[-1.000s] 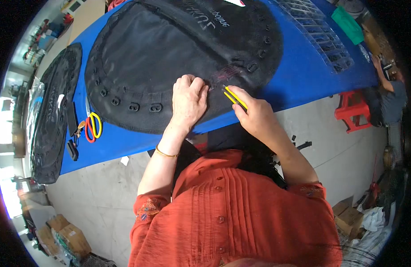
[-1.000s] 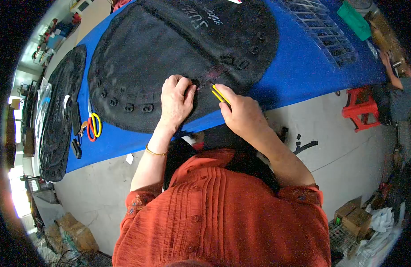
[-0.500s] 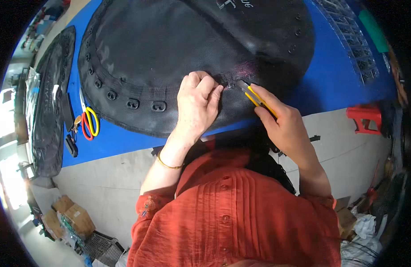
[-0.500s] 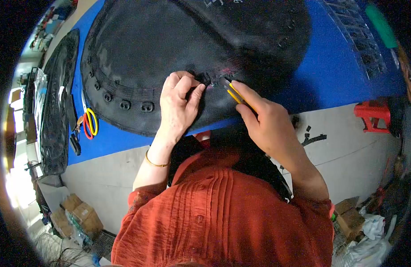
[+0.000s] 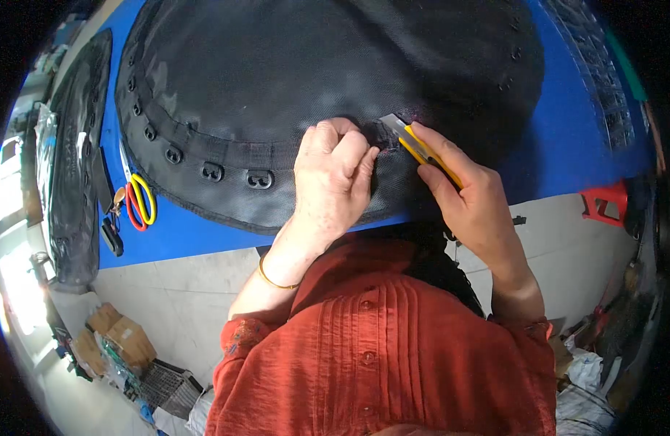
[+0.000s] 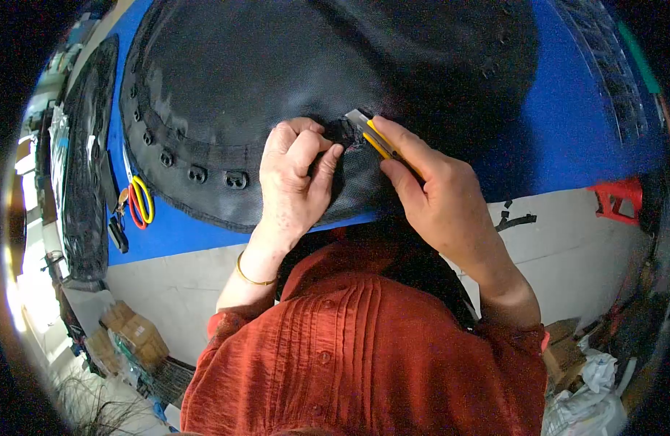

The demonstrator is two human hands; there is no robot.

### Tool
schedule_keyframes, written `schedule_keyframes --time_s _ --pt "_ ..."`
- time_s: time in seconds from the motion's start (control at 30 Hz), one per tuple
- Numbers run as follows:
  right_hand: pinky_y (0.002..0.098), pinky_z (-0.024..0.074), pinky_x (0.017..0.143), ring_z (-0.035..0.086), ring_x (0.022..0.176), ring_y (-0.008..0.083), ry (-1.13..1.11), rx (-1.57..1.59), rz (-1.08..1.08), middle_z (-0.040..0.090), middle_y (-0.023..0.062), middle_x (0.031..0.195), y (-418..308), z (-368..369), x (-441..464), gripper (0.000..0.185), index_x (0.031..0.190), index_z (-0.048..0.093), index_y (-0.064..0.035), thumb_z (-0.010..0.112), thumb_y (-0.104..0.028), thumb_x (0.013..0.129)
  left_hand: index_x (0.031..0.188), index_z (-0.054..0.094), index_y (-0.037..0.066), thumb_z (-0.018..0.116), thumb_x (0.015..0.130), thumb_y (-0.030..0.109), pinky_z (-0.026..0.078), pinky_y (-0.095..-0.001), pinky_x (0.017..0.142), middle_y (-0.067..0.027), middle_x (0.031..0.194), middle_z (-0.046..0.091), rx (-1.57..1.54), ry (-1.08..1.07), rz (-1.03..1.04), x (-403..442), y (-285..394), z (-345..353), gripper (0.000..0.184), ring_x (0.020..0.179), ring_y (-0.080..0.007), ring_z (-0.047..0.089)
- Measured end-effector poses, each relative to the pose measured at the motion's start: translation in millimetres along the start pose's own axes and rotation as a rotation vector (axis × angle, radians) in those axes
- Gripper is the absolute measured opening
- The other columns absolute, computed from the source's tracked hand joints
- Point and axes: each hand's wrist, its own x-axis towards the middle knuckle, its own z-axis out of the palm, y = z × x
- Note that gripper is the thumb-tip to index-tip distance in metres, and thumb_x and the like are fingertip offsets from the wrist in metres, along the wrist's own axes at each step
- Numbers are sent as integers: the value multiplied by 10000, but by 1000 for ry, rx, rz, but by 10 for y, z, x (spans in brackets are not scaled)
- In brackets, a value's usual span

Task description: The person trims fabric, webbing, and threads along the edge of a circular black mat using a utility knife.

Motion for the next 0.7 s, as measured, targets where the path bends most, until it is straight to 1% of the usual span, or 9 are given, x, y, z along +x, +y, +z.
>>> schedule_keyframes --time_s 0.07,0.3,0.4,0.6,0.67,0.7 --pt "409 569 976 666 1206 373 -15 -4 29 671 218 1323 -3 0 16 425 1399 600 -40 668 -67 980 851 643 23 777 811 -1 518 -404 787 -146 1002 646 -6 -13 -15 1 7 -12 142 902 -325 631" --pt "409 567 978 661 1212 367 -26 -22 24 666 217 1327 2 -38 28 419 1391 605 -35 669 -65 978 849 641 26 779 807 1 516 -408 779 -146 992 644 4 -14 -22 7 15 -11 146 896 -330 630" --pt "410 566 976 653 1218 368 -48 8 52 663 218 1330 -16 -53 12 416 1391 603 -35 664 -62 980 862 636 41 773 791 17 507 -432 758 -130 1006 638 5 -6 5 4 -6 8 156 862 -333 593" --pt "408 564 971 646 1217 377 -40 35 82 666 223 1318 -40 -52 -21 411 1389 603 -35 663 -75 985 862 634 41 772 788 15 512 -432 766 -132 992 639 11 20 26 9 -6 24 159 871 -339 601" --pt "410 563 970 644 1218 379 -88 49 158 668 228 1309 -84 -72 -40 405 1383 604 -30 665 -81 986 862 644 22 778 809 5 522 -409 792 -152 993 649 31 2 -6 18 20 8 144 910 -336 637" --pt "410 563 970 644 1218 379 -84 47 156 668 228 1309 -96 -79 -55 405 1383 604 -30 665 -81 986 862 644 22 778 809 5 522 -409 792 -152 993 649 29 5 -1 17 24 8 144 910 -336 637"
